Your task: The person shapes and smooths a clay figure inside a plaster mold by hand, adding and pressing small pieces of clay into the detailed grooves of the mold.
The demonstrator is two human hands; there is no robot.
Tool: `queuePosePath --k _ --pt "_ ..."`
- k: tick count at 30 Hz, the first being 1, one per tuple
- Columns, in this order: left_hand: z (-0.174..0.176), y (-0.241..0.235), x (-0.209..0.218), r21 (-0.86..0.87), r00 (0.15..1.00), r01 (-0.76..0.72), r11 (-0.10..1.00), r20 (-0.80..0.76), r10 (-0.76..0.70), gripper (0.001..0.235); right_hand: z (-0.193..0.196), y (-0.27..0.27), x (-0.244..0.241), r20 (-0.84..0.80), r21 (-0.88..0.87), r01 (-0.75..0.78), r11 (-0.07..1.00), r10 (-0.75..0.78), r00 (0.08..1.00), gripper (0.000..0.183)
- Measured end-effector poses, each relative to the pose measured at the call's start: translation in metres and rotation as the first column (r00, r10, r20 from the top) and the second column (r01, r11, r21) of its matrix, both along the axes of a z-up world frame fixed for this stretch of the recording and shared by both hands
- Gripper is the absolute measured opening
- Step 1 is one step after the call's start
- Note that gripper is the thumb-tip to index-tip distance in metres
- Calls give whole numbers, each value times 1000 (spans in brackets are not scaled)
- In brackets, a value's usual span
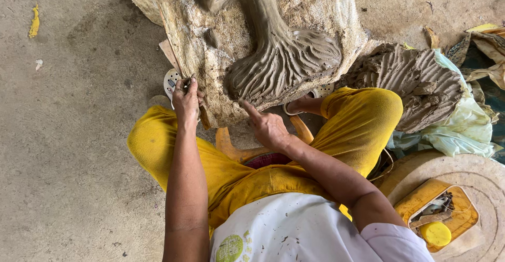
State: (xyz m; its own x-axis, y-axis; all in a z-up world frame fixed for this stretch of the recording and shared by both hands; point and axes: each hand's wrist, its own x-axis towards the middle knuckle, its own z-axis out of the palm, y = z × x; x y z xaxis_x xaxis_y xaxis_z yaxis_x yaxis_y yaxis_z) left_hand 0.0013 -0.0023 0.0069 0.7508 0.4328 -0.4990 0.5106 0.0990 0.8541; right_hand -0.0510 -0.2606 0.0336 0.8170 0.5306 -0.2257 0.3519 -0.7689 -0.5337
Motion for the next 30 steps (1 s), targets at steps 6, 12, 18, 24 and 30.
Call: queuePosePath --k 6,12,18,24,30 --pt "4 -2 0 20 1000 -6 1000 -26 6 21 -21 6 -2 167 -174 -129 976 158 973 76" --pt "3 -2 1 74 999 25 997 -31 -23 22 2 16 14 101 -151 -81 985 97 990 72" --pt "1 2 3 -26 1000 -13 1000 -12 12 21 15 1 -2 -190 311 16 950 46 981 37" --pt "0 6 -3 -128 985 -89 988 138 107 19 2 -47 -9 -724 387 441 810 -29 689 43" --pt "-9 15 -18 -201 878 -297 933 326 350 13 -30 -93 -26 -840 315 705 636 -159 519 32"
